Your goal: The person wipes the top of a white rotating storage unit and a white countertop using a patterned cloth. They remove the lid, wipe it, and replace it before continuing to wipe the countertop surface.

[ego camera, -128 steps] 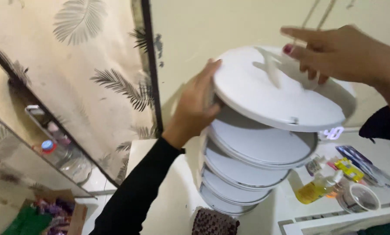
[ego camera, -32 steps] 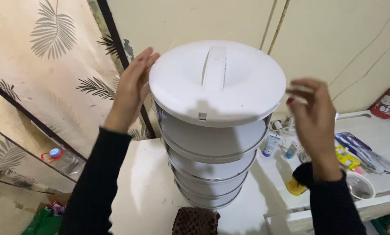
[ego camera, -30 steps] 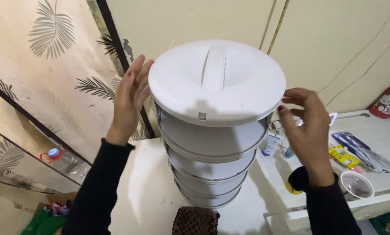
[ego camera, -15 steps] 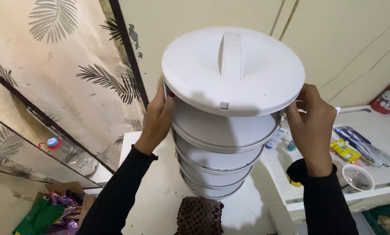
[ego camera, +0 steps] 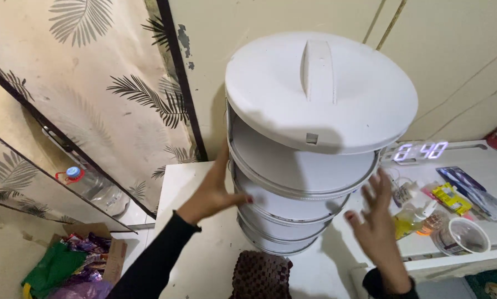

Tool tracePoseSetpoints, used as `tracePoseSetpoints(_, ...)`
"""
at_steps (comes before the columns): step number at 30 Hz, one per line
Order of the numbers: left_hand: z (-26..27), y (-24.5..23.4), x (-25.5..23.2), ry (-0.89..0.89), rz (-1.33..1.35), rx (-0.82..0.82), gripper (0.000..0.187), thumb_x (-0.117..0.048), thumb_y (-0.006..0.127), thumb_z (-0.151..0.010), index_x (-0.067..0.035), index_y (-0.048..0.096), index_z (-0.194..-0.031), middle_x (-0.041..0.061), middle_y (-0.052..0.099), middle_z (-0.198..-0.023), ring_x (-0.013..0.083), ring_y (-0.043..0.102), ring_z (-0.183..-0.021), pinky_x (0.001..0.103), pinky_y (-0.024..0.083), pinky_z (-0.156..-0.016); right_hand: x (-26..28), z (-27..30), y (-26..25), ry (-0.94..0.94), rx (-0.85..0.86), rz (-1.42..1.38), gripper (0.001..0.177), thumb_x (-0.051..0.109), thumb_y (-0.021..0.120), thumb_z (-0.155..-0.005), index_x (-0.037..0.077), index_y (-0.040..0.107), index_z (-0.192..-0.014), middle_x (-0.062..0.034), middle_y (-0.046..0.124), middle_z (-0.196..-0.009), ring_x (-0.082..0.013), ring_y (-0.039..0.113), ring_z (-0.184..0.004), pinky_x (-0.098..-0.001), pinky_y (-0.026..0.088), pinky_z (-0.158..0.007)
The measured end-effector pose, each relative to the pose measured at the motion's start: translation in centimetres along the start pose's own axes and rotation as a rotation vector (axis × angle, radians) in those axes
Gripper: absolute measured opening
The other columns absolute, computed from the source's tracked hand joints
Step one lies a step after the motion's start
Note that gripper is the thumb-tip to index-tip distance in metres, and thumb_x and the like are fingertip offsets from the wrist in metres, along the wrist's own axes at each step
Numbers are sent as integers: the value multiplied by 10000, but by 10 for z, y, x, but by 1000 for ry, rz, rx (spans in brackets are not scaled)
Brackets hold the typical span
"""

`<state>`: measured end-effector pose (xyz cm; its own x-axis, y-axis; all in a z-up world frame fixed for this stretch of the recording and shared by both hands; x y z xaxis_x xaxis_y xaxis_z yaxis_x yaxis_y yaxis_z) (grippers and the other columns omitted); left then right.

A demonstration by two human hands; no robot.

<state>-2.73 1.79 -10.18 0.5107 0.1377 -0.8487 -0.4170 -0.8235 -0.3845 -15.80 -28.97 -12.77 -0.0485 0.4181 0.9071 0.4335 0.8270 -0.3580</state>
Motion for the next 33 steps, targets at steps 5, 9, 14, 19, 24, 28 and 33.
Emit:
tracePoseSetpoints(5, 30, 33, 44, -49, -8, 103, 1570, -353, 960, -578, -182, -256, -1558, 235, -104, -1711, 454, 57, -1566, 596, 185, -1243, -89, 27, 34, 160, 209, 2, 1304, 210, 803, -660, 257, -107, -1592, -216, 72, -1712, -445, 270, -1519, -716, 439, -1006)
tracePoseSetpoints(9, 41, 45, 71, -164, 9, 162, 1582, -225, 985, -571, -175, -245, -1565, 221, -79, -1715, 439, 35, -1567, 582, 172, -1246, -91, 35, 58, 115, 360, 51, 1368, 238, 936, -624, 139, -11, -1606, -194, 217, -1640, -393, 314, -1492, -633, 322, -1175)
tracePoseSetpoints(14, 22, 52, 88, -104, -50, 112, 1579, -295, 990, -568, -178, -223, -1572, 250, -52, -1709, 469, 137, -1550, 595, 255, -1228, -93, 2, 61, -108, 390, 59, 1386, 188, 911, -652, 97, -104, -1591, -279, 203, -1629, -433, 277, -1500, -644, 269, -1199)
tracePoseSetpoints(19, -3, 58, 104, 76, -91, 32, 1517, -349, 945, -743, -19, -299, -1547, 392, -159, -1622, 588, 15, -1499, 621, 146, -1229, -89, -36, 57, -165, 346, 28, 1422, 84, 910, -682, 55, -188, -1585, -324, 43, -1660, -641, 104, -1458, -838, 137, -1087)
tracePoseSetpoints(24, -36, 61, 109, -67, -68, 0, 1532, -417, 956, -703, -59, -248, -1580, 360, -95, -1651, 556, 82, -1513, 609, 175, -1255, -97, -80, 52, -138, 373, 33, 1259, 120, 906, -697, -20, -13, -1546, -418, 178, -1586, -664, 162, -1439, -813, 120, -1137)
tracePoseSetpoints(28, -55, 61, 117, -134, -78, -15, 1562, -426, 983, -658, -92, -221, -1596, 343, -67, -1660, 565, 140, -1506, 609, 227, -1254, -112, -104, 56, -180, 353, -40, 1208, 132, 913, -699, -5, 45, -1528, -394, 181, -1598, -649, 137, -1458, -748, 88, -1195)
tracePoseSetpoints(33, -62, 59, 128, -187, -99, -18, 1598, -461, 1003, -627, -170, -226, -1607, 291, -33, -1682, 495, 163, -1530, 558, 226, -1271, -123, -115, 56, -160, 374, -9, 1215, 175, 932, -691, 34, 55, -1520, -350, 165, -1627, -588, 128, -1495, -694, 90, -1231)
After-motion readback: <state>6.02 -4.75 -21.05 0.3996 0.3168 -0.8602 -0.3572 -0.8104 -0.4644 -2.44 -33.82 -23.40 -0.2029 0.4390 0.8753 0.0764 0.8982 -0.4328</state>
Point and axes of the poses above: each hand's wrist, its own z-axis away from the middle knuckle, its own y-axis out of the palm, x = y × z, the point moved 4 cm from there along -z, towards the middle knuckle
